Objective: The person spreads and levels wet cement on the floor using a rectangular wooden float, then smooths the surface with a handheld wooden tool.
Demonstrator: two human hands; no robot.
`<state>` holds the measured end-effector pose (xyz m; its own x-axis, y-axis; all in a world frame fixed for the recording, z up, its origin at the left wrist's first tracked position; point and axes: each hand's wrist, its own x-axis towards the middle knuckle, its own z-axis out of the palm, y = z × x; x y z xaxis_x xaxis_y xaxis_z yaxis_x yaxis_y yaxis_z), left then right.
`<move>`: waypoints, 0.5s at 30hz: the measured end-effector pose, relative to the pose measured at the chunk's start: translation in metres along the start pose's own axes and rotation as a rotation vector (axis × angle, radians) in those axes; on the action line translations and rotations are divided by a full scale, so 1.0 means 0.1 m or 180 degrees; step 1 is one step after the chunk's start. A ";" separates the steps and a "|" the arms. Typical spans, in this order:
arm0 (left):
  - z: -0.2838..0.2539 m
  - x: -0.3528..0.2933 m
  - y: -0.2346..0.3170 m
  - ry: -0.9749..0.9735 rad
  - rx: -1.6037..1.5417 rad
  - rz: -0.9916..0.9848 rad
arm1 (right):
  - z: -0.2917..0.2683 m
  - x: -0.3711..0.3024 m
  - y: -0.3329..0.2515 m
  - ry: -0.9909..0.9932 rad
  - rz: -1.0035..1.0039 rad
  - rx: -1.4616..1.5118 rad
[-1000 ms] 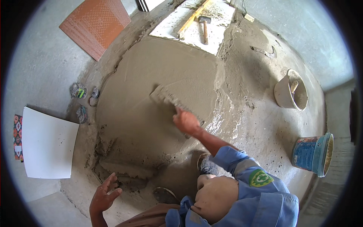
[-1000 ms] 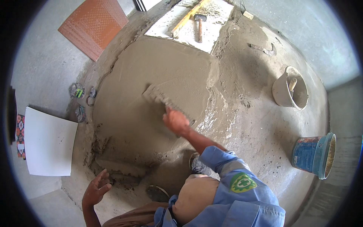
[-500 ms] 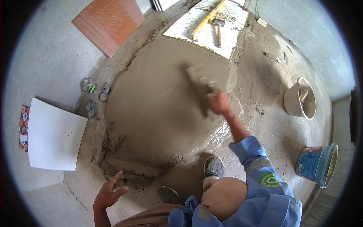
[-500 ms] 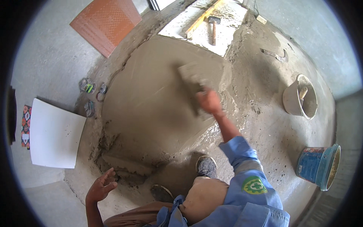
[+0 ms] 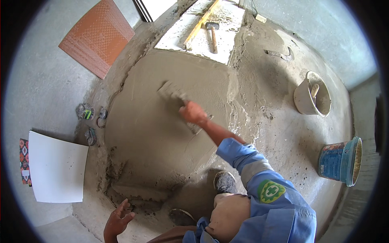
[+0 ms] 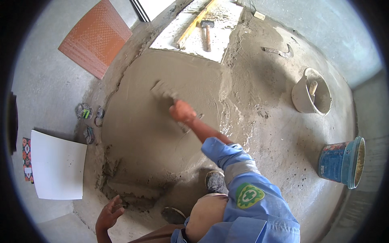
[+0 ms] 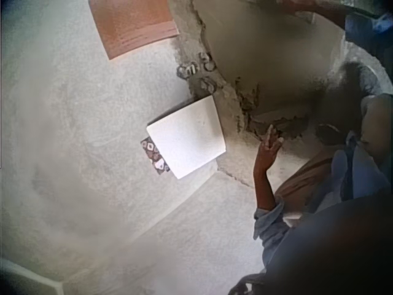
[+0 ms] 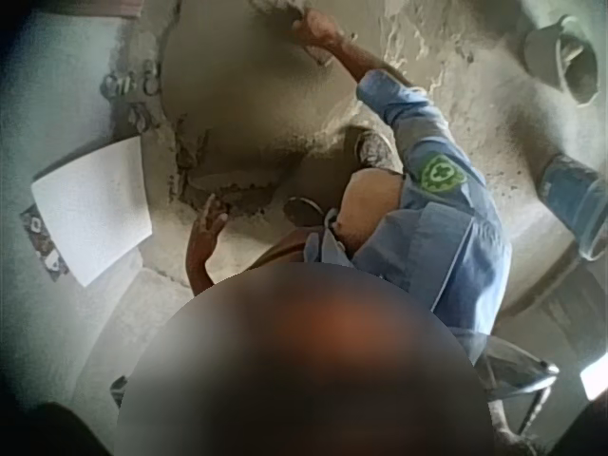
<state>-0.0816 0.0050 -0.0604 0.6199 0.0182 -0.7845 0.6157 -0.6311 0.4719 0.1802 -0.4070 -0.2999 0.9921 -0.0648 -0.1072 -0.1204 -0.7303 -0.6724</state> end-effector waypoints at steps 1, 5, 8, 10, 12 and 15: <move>0.03 0.06 0.05 -0.0065 0.0006 0.0068 | -0.08 0.12 0.47 0.0449 -0.0136 -0.0250; -0.04 0.01 0.03 -0.0001 0.0083 0.0008 | -0.59 0.19 0.93 0.0852 0.0696 0.0293; 0.00 0.06 0.11 -0.0036 0.0070 0.0099 | -1.12 -0.10 1.41 0.1319 0.1224 0.0542; 0.05 0.06 0.14 -0.0038 0.0024 0.0131 | -1.37 -0.39 1.65 0.1456 0.1427 0.0954; 0.09 0.08 0.15 -0.0092 -0.0148 0.0106 | -1.41 -0.57 1.64 0.1544 0.1474 0.1069; 0.02 0.17 -0.04 -0.0119 0.0070 0.0105 | -1.32 -0.68 1.42 0.1499 0.1077 0.0852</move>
<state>-0.0740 0.0060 -0.0766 0.6207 -0.0317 -0.7834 0.5842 -0.6477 0.4891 0.1005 -0.5960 -0.2911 0.7993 -0.5986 -0.0534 -0.3739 -0.4259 -0.8239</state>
